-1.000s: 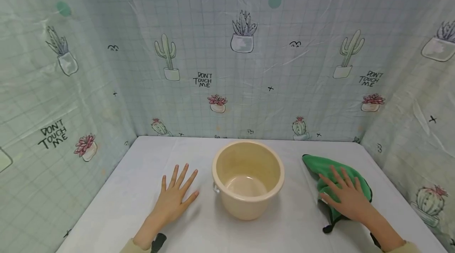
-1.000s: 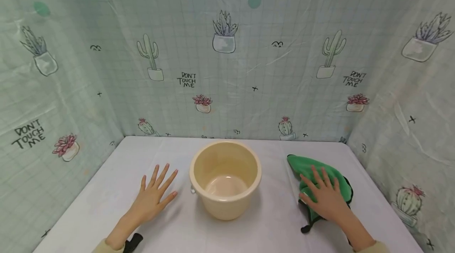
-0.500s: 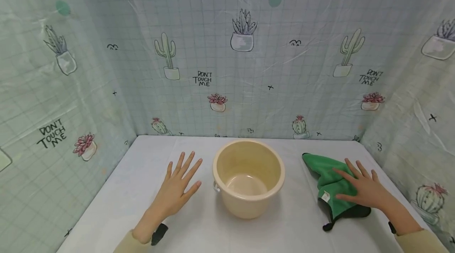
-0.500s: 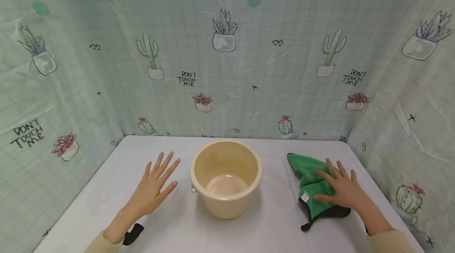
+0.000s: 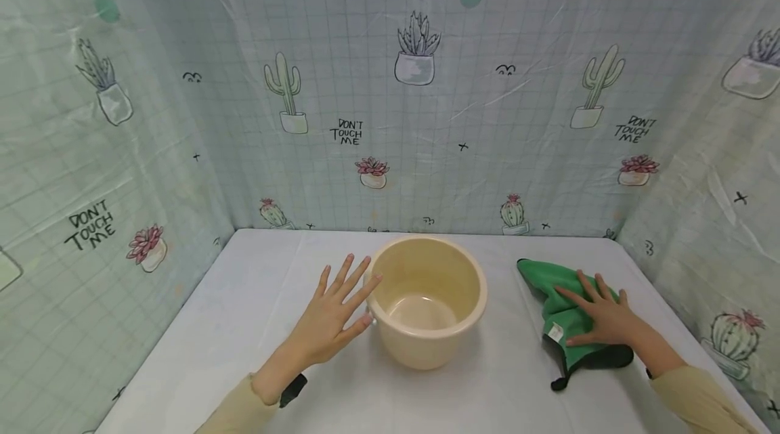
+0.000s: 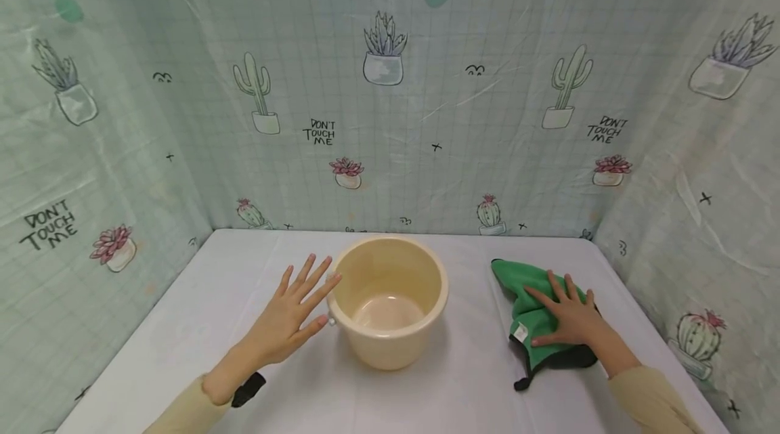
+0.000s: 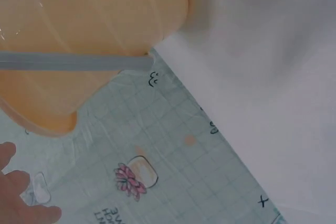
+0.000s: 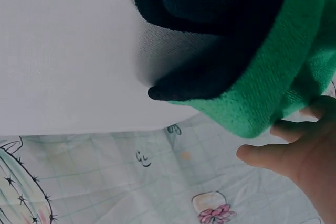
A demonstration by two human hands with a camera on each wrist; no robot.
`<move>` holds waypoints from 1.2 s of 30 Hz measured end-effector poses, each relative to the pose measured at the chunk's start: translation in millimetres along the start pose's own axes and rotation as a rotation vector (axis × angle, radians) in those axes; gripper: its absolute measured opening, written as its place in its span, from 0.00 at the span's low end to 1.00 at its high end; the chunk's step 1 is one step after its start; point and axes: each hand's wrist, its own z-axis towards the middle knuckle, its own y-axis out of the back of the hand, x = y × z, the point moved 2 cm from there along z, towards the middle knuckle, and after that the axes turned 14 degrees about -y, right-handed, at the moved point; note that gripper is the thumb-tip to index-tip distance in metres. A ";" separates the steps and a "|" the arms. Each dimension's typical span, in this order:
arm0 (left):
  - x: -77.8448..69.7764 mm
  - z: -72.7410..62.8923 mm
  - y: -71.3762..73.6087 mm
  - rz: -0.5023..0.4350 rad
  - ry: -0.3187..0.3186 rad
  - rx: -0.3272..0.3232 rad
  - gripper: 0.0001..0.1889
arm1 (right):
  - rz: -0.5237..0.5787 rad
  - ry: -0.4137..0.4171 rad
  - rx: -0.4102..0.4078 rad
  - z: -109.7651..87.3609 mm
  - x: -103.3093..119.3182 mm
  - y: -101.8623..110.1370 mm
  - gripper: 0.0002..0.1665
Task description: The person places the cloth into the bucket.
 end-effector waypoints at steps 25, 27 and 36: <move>-3.8 3.0 -13.9 0.023 -0.025 0.009 0.29 | -0.010 0.062 -0.050 3.7 17.4 -19.0 0.35; -3.9 3.1 -14.0 0.019 -0.019 0.007 0.29 | -0.014 0.064 -0.051 2.9 20.2 -17.9 0.33; -3.7 2.5 -16.1 0.006 0.015 0.036 0.29 | -0.100 0.100 -0.066 -0.5 33.9 -3.4 0.28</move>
